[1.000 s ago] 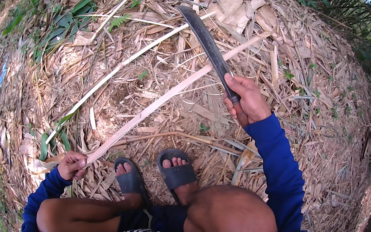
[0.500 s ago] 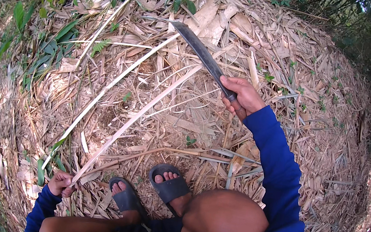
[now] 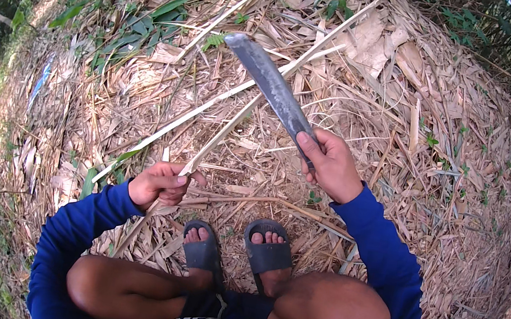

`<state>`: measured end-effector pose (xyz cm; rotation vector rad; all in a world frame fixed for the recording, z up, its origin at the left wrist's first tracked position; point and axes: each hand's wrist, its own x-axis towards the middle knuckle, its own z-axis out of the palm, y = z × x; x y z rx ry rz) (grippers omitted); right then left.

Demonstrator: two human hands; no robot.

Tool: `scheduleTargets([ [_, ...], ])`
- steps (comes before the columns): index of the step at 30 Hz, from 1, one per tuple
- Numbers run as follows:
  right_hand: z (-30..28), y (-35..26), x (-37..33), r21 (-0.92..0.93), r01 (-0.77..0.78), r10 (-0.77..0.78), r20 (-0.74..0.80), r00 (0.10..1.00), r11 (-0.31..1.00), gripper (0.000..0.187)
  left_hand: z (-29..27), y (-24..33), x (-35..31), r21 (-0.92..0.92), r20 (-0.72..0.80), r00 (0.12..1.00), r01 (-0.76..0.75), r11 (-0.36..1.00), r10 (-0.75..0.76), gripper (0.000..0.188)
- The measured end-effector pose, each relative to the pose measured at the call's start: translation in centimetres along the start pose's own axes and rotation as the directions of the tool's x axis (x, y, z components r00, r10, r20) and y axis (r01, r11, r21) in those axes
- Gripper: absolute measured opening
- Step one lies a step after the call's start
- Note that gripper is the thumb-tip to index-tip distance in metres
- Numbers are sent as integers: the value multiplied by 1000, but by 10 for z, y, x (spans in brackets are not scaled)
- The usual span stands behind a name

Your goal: The person sits on the ground and uses a machete to shave thin strips from a long bamboo stalk. They repeatedly draw the blade along the stalk to remove the outer layer, creating fine shavings that fall onto the ground.

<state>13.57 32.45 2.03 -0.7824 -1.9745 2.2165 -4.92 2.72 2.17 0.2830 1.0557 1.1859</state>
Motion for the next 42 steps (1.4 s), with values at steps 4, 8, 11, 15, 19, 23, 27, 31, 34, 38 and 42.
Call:
scheduleTargets([
  [4, 67, -5, -27, -209, 75, -23, 241, 970, 975, 31, 28, 8, 18, 75, -105, 993, -45, 996, 52, 31],
  [8, 86, -14, -41, -240, 48, 22, 280, 960, 970, 32, 41, -1, 25, 369, -94, 980, -127, 921, 173, 20],
  [11, 82, -11, -42, -199, -46, 104, 290, 951, 979, 30, 58, 4, 28, 581, -44, 942, -247, 776, 332, 17],
  [15, 79, -8, -44, -82, -124, 145, 332, 932, 989, 30, 58, -1, 31, 788, 131, 797, -445, 426, 590, 16],
  [19, 82, -9, -46, -65, -124, 138, 308, 941, 990, 32, 56, -3, 25, 841, 91, 829, -361, 404, 552, 15],
  [23, 77, -2, -45, -68, -98, 113, 288, 951, 993, 32, 60, 1, 18, 852, 67, 869, -305, 425, 489, 16],
  [27, 71, 2, -43, -189, 22, 28, 257, 966, 982, 32, 58, 0, 21, 856, 129, 849, -356, 374, 513, 18],
  [31, 58, 1, -33, -16, -51, 53, 146, 988, 999, 30, 62, 3, 11, 893, 10, 903, -201, 402, 429, 20],
  [34, 13, -5, -15, 241, -103, 117, -44, 992, 965, 27, 56, -10, -5, 871, -4, 941, -163, 464, 338, 22],
  [38, 13, -2, -25, 98, -146, 142, 49, 989, 984, 31, 51, -17, -4, 822, 22, 954, -188, 538, 299, 26],
  [42, 60, 2, -40, -144, -169, 206, 299, 932, 975, 33, 57, -10, 2, 808, 19, 944, -208, 551, 328, 27],
])
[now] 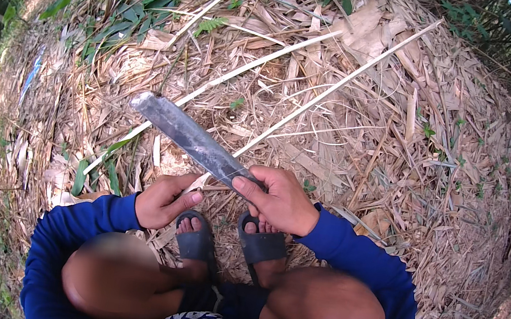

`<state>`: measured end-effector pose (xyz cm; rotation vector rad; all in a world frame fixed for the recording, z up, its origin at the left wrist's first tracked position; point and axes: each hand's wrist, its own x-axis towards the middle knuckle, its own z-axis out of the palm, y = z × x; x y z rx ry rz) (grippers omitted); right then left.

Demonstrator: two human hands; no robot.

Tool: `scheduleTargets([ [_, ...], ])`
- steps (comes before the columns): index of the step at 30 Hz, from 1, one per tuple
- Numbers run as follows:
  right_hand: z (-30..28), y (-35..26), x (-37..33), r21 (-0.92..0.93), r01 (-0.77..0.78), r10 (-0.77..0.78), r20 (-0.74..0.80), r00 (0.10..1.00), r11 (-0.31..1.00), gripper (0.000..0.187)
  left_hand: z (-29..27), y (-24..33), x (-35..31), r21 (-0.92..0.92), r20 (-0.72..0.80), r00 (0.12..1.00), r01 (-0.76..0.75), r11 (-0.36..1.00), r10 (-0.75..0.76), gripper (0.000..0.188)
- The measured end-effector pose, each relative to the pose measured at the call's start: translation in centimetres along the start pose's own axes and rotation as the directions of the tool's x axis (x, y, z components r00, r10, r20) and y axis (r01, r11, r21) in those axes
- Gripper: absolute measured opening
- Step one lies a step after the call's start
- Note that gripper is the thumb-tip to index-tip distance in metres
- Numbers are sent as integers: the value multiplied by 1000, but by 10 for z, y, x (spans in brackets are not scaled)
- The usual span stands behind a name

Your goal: The person sits on the ground and uses a machete to shave thin strips from a long bamboo stalk. They repeatedly draw the blade along the stalk to remove the outer layer, creating fine shavings that fall onto the ground.

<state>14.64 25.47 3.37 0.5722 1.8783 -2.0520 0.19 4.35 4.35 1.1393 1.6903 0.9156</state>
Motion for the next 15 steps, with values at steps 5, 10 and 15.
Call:
scheduleTargets([
  [5, 2, 1, 3, -80, 2, -1, 16, 1000, 997, 33, -1, -8, -3, 72, -40, 999, -4, 997, 7, 23],
  [10, -6, 7, 1, -30, 6, -8, -61, 998, 1000, 33, -9, 1, -4, 80, 5, 994, 110, 991, -110, 25],
  [15, -29, 8, 1, 97, 17, -8, -97, 995, 995, 32, -10, -8, -14, 112, -14, 992, 124, 986, -123, 25],
])
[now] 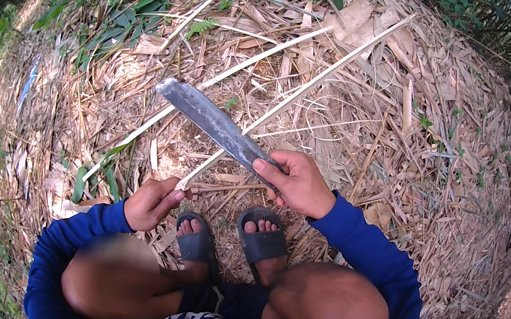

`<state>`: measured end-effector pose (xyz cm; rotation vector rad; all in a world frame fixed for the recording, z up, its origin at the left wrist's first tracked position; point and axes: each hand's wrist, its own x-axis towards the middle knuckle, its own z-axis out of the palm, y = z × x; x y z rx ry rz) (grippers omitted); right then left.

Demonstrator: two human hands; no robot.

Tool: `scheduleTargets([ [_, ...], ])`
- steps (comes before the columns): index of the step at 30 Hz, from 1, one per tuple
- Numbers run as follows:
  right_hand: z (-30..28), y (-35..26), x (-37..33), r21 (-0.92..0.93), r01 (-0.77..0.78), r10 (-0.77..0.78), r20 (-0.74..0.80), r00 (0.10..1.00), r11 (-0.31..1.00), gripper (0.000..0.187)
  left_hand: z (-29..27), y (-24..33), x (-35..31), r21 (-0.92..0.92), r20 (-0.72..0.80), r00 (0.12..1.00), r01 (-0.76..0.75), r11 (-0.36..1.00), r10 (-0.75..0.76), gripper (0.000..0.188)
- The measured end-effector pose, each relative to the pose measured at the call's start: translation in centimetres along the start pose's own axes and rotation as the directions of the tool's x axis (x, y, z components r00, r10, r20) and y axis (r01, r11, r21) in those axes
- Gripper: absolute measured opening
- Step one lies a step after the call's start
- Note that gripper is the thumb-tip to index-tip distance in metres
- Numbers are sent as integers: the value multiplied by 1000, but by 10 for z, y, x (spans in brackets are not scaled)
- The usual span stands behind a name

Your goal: The person sits on the ground and uses a machete to shave thin strips from a long bamboo stalk. They repeatedly draw the blade along the stalk to remove the outer layer, creating fine shavings that fall onto the ground.

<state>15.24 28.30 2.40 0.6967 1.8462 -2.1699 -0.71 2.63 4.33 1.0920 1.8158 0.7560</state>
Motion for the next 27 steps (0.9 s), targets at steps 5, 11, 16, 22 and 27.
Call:
scheduleTargets([
  [5, -16, -3, -3, 53, -23, 26, -48, 999, 998, 31, -2, -8, -7, -28, 16, 1000, -10, 1000, 10, 24],
  [11, -61, -9, -2, 205, 32, 13, -217, 976, 978, 29, -4, -37, -33, 44, 81, 996, 23, 999, -27, 24],
  [16, -129, -22, -15, 255, 109, 26, -475, 879, 961, 29, 7, -55, -68, -81, 173, 976, 149, 986, -133, 22],
  [22, -29, -15, -9, 98, 68, -60, -80, 995, 993, 25, 7, -34, -23, -502, 114, 986, 162, 850, -120, 29],
  [27, 39, -14, 0, -109, 66, -48, 156, 987, 992, 27, -2, 2, 15, -535, 103, 991, 130, 835, -89, 24],
])
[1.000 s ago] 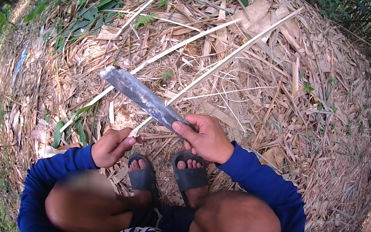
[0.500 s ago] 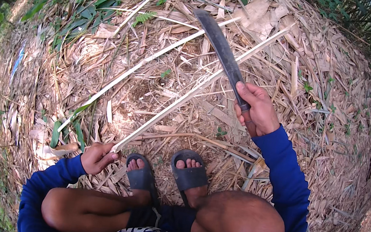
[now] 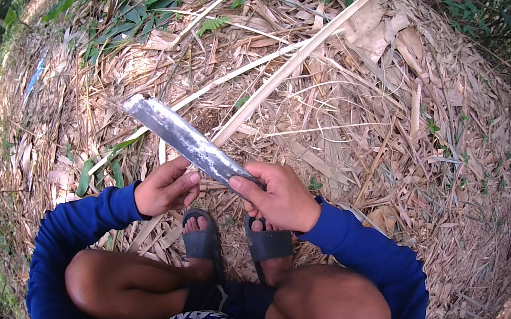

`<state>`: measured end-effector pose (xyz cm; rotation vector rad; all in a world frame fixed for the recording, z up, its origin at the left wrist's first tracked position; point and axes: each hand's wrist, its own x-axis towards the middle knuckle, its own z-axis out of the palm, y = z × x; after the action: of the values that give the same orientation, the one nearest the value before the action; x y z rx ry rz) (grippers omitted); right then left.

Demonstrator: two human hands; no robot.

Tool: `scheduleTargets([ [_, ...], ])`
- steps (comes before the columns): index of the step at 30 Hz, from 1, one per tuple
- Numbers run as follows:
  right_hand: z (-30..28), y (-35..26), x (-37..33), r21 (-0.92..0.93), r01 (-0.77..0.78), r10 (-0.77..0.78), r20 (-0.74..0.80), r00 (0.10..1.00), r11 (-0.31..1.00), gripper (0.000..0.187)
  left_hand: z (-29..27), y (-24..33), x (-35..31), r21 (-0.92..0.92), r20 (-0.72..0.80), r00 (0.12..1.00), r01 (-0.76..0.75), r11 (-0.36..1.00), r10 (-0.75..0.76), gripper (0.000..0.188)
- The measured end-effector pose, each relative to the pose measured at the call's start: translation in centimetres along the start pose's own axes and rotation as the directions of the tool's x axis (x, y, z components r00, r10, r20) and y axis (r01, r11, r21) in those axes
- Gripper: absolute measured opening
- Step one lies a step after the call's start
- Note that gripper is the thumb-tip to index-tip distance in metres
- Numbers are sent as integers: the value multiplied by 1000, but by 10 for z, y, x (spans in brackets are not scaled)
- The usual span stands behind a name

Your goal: The person sits on the ground and uses a machete to shave thin strips from a long bamboo stalk. They repeatedly draw the blade along the stalk to remove the outer layer, creating fine shavings that fall onto the ground.

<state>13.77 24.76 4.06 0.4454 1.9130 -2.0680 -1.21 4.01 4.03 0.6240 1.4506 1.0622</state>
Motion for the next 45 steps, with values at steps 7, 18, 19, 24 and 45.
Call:
scheduleTargets([
  [7, 14, -2, 0, 25, -63, 62, 46, 997, 998, 28, 4, 2, 10, 65, 94, 992, -88, 994, 82, 21],
  [18, 23, 2, -7, 105, -46, 41, 46, 998, 993, 29, 4, -2, 6, 354, 83, 933, -356, 865, 350, 15],
  [19, 23, 3, -8, 81, -45, 43, 21, 999, 996, 29, 4, -1, 5, 352, 85, 951, -307, 885, 296, 17],
  [24, 22, 11, -9, 24, -23, 24, -51, 998, 999, 30, 5, 4, -2, 221, 80, 995, -68, 973, 52, 26],
  [45, -47, 17, -27, 322, -6, 93, -255, 963, 947, 23, -20, -32, -43, 177, 53, 998, -30, 984, 21, 25],
])
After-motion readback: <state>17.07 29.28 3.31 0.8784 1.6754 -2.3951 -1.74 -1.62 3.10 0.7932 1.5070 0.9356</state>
